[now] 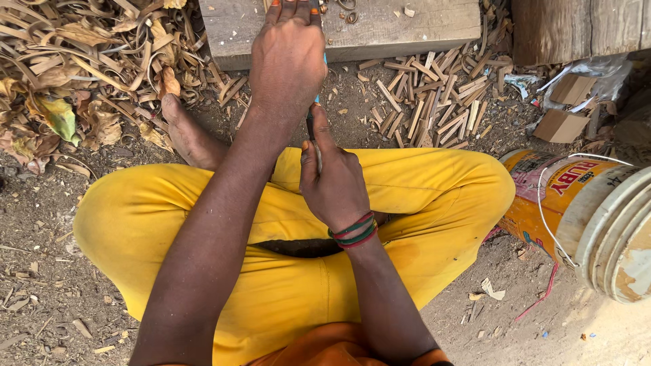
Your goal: The person carves small pieces of wood using a blue-handled wood chisel, holding the wood against a large wooden block and shaving off thin strips.
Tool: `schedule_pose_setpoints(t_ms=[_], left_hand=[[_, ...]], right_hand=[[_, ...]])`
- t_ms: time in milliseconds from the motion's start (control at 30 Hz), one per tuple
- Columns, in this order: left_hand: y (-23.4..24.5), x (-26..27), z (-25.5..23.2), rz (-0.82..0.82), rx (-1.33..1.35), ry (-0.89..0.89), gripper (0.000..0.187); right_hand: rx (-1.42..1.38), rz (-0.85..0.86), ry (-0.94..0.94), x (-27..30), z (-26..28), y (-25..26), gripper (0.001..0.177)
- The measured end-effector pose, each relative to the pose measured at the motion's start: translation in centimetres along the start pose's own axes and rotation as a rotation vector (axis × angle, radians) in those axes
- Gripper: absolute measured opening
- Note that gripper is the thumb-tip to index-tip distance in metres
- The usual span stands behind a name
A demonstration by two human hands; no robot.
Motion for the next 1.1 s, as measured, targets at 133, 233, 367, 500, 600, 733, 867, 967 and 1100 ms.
schedule_pose_setpoints(t_ms=[133, 233, 367, 500, 600, 733, 867, 967, 1100], left_hand=[[1.9, 0.6, -0.2, -0.146, 0.065, -0.067, 0.04], [3.6, 1.6, 0.7, -0.243, 0.147, -0.031, 0.043], [5.5, 1.5, 5.3, -0.224, 0.146, 0.287, 0.034], [6.4, 1.5, 6.9, -0.21, -0.004, 0.365, 0.019], [5.4, 0.5, 5.0, -0.137, -0.035, 0.209, 0.015], [7.4, 0.6, 2.6, -0.325, -0.019, 0.036, 0.027], [6.5, 1.2, 0.8, -0.1, 0.022, 0.094, 0.029], [4.9, 2.2, -1.7, 0.032, -0.094, 0.011, 0.025], [3.0, 2.1, -1.9, 0.083, -0.111, 0.01, 0.018]], right_hand=[[0.024, -0.043, 0.051, 0.2, 0.5, 0.2, 0.059], [-0.033, -0.084, 0.054, 0.9, 0.6, 1.1, 0.055], [-0.11, -0.138, -0.007, 2.1, -0.2, 3.7, 0.052], [-0.094, -0.095, -0.144, 3.1, -2.2, 5.7, 0.051], [-0.047, -0.015, -0.183, 4.1, -2.6, 6.1, 0.052], [-0.084, 0.001, -0.044, 5.1, -0.9, 5.0, 0.05], [-0.12, -0.011, 0.141, 4.8, 1.1, 3.8, 0.05], [-0.008, 0.046, 0.046, 3.4, 0.9, 2.5, 0.056], [0.04, 0.079, 0.013, 1.3, 1.0, 1.6, 0.057]])
Point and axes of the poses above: each hand's wrist, its own x-axis away from the middle knuckle, its own y-axis out of the back of the hand, z = x × y, the point moved 8 cm from there along -x, towards the middle knuckle, and after that the axes turned 6 degrees about -z, right-handed, at the moved point
